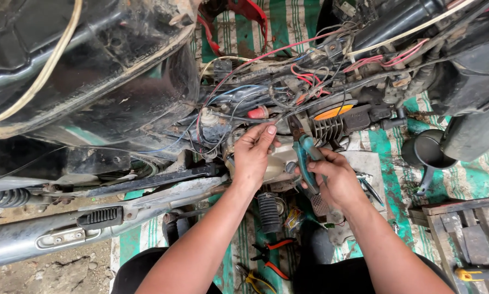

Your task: Repairing the electrical wiring and engine components of a motorcycle using pliers and a screwdriver

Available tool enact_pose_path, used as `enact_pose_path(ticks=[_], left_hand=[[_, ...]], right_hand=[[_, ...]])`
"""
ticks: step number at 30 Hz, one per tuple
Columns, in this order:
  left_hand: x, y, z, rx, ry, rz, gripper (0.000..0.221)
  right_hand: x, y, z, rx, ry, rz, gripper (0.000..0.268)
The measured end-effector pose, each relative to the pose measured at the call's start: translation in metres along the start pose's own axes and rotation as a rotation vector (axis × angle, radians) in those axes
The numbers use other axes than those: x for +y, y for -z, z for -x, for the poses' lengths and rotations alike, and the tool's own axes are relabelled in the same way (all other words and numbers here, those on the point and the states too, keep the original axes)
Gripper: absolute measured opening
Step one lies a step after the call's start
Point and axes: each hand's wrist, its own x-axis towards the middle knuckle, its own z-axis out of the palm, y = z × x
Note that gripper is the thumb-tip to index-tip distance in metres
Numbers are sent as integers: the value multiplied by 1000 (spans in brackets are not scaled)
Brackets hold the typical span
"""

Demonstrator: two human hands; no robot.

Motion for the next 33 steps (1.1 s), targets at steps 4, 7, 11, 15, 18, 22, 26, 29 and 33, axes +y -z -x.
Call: enact_pose_path(ticks=[4, 7, 11, 15, 18, 22, 26, 29, 33], left_hand=[[8, -9, 7, -25, -21, 45, 30], [21, -16, 18, -34, -4, 99, 34], [44, -22, 27, -94, 46, 153, 44], [43, -24, 19, -90, 74, 114, 48], [76, -25, 12, -60, 108, -221, 41], [83, -20, -7, -75, 136, -514, 35], [85, -20, -8, -86, 91, -515, 37], [89, -21, -6, -90, 80, -499, 37], [85, -19, -9, -107, 64, -352, 40]], right_hand=[[1, 40, -21, -9, 109, 945, 14], [-22, 22, -10, 15, -89, 940, 9], [-28, 16, 2, 28, -193, 577, 25], [-7, 38, 5, 22, -175, 668, 22], [-13, 37, 19, -67, -169, 987, 26], [-1, 1, 36, -90, -158, 461, 19], [17, -2, 23, -108, -208, 28, 27], [17, -11, 19, -129, -186, -117, 24], [28, -28, 19, -144, -132, -302, 15]])
